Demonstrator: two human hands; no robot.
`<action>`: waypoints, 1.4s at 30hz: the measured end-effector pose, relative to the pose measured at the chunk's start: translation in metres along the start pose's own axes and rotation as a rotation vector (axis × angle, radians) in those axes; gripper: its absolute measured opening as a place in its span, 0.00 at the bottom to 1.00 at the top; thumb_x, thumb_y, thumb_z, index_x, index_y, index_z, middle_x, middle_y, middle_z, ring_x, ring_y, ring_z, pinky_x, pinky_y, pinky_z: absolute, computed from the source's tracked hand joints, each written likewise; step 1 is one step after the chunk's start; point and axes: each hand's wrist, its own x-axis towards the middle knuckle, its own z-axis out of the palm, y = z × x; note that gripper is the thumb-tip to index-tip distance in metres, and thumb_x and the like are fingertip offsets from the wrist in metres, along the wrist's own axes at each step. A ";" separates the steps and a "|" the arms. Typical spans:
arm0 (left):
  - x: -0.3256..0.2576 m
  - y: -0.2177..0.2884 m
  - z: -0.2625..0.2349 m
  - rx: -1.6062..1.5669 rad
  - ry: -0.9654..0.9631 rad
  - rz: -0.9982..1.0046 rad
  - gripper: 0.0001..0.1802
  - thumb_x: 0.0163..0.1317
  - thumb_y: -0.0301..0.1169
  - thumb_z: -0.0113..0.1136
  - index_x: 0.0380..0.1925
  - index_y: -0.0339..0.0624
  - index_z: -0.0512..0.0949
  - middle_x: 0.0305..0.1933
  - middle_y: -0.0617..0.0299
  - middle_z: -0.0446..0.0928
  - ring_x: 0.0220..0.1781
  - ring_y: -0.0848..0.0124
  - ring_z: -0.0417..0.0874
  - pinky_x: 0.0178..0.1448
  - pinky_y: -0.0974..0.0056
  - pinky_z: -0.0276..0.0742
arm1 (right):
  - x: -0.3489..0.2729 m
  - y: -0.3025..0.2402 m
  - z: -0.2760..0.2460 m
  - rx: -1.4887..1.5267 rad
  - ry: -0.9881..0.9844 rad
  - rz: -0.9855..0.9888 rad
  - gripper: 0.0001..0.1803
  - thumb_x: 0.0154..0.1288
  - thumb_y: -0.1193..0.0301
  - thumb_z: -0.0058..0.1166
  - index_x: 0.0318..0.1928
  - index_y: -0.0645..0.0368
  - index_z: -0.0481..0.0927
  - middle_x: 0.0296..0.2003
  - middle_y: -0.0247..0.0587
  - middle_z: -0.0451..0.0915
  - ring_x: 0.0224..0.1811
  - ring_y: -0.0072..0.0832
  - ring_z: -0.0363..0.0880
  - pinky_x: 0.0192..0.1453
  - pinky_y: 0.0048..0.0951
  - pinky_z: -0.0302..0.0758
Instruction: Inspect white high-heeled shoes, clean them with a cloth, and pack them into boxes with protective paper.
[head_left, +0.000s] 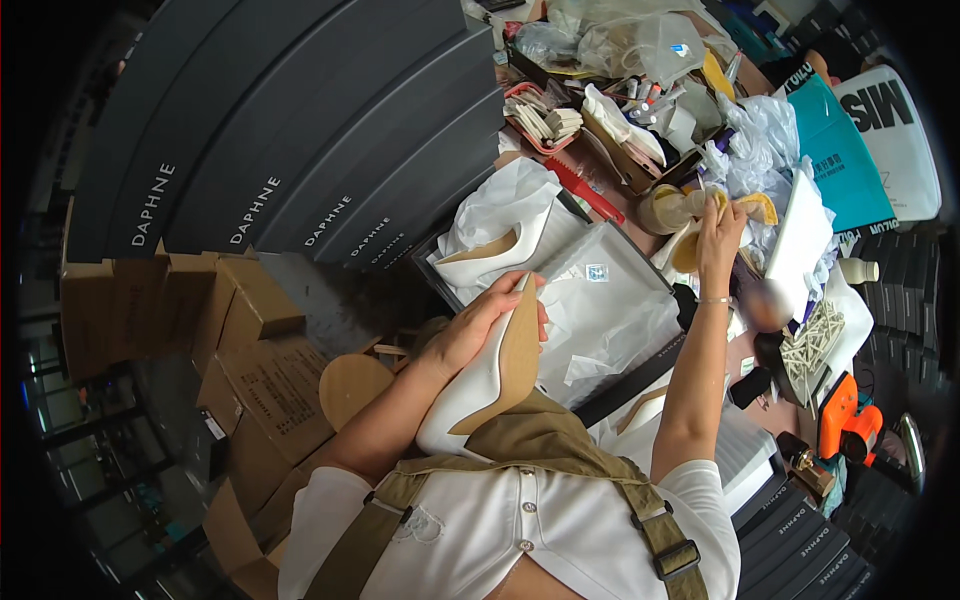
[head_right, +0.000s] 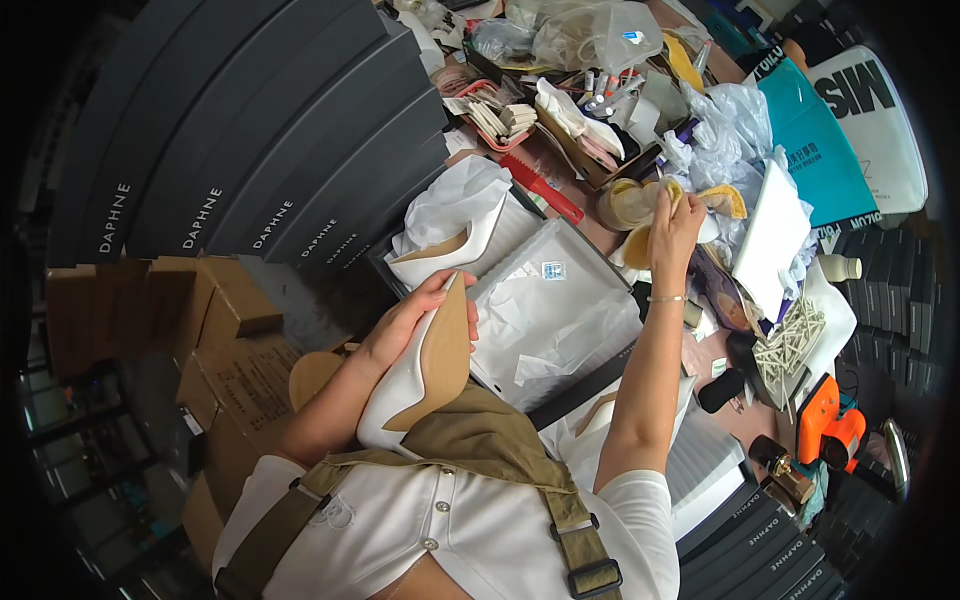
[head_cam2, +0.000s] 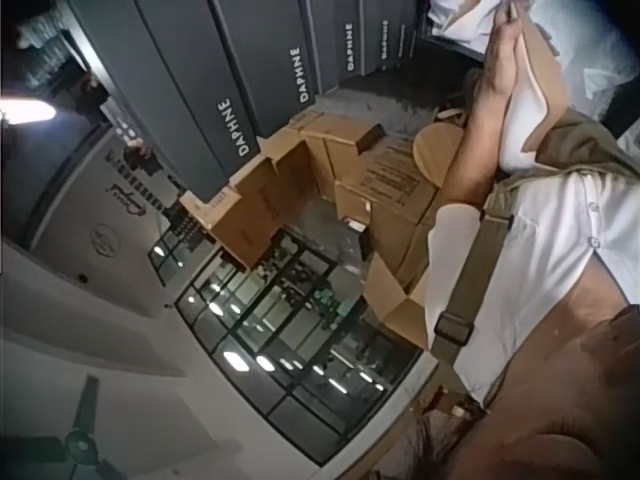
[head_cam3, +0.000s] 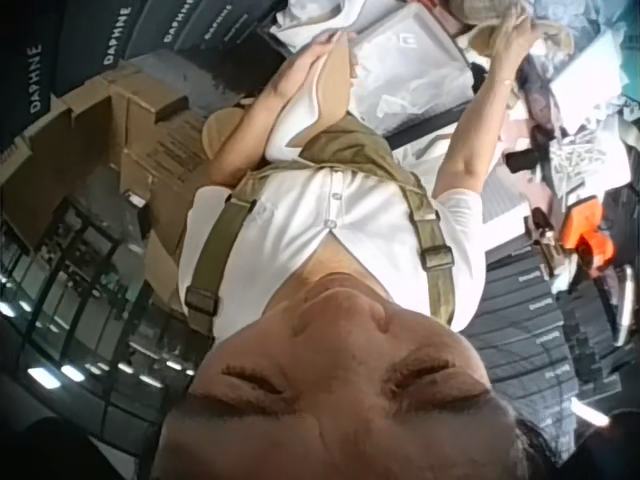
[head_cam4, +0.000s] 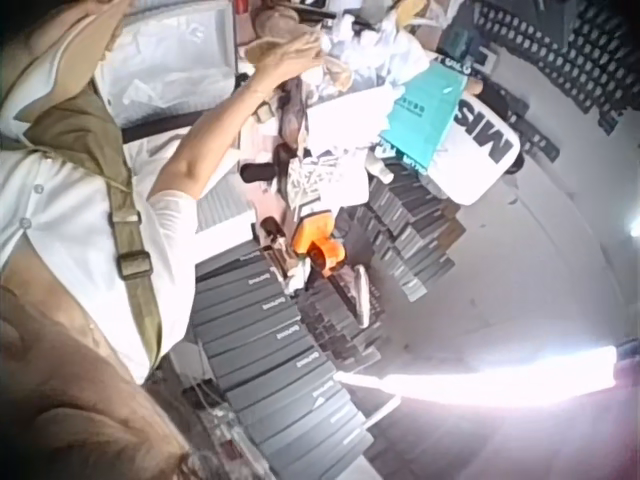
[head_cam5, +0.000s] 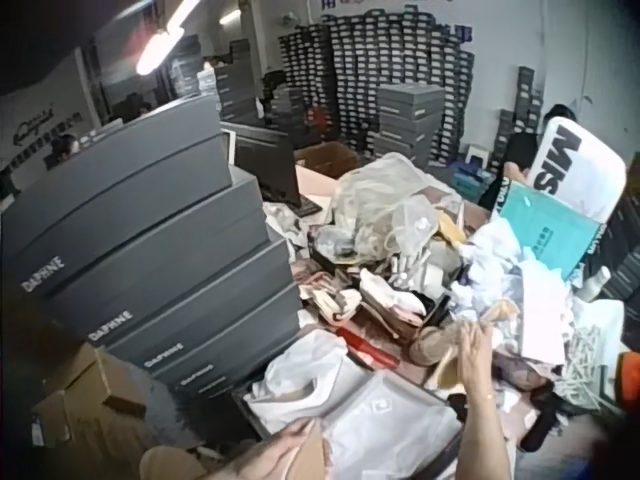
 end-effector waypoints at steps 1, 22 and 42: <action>-0.003 0.001 0.002 0.030 0.007 0.025 0.24 0.70 0.39 0.41 0.62 0.40 0.61 0.42 0.53 0.74 0.45 0.65 0.78 0.50 0.58 0.78 | -0.015 -0.012 -0.014 0.049 -0.098 -0.042 0.21 0.74 0.61 0.43 0.52 0.67 0.73 0.44 0.50 0.73 0.44 0.40 0.73 0.52 0.35 0.70; -0.026 -0.012 0.019 0.302 -0.009 0.181 0.23 0.77 0.41 0.32 0.61 0.38 0.64 0.42 0.58 0.75 0.43 0.74 0.76 0.53 0.69 0.71 | -0.198 -0.189 -0.062 0.603 -0.486 -0.587 0.26 0.44 0.78 0.62 0.49 0.59 0.81 0.40 0.38 0.77 0.35 0.33 0.77 0.37 0.30 0.77; -0.019 -0.006 0.031 0.436 -0.009 0.196 0.25 0.76 0.44 0.33 0.62 0.36 0.63 0.41 0.57 0.75 0.42 0.72 0.78 0.51 0.67 0.74 | -0.184 -0.191 -0.066 0.565 -0.503 -0.551 0.22 0.46 0.74 0.61 0.47 0.59 0.81 0.39 0.38 0.77 0.36 0.34 0.77 0.39 0.33 0.75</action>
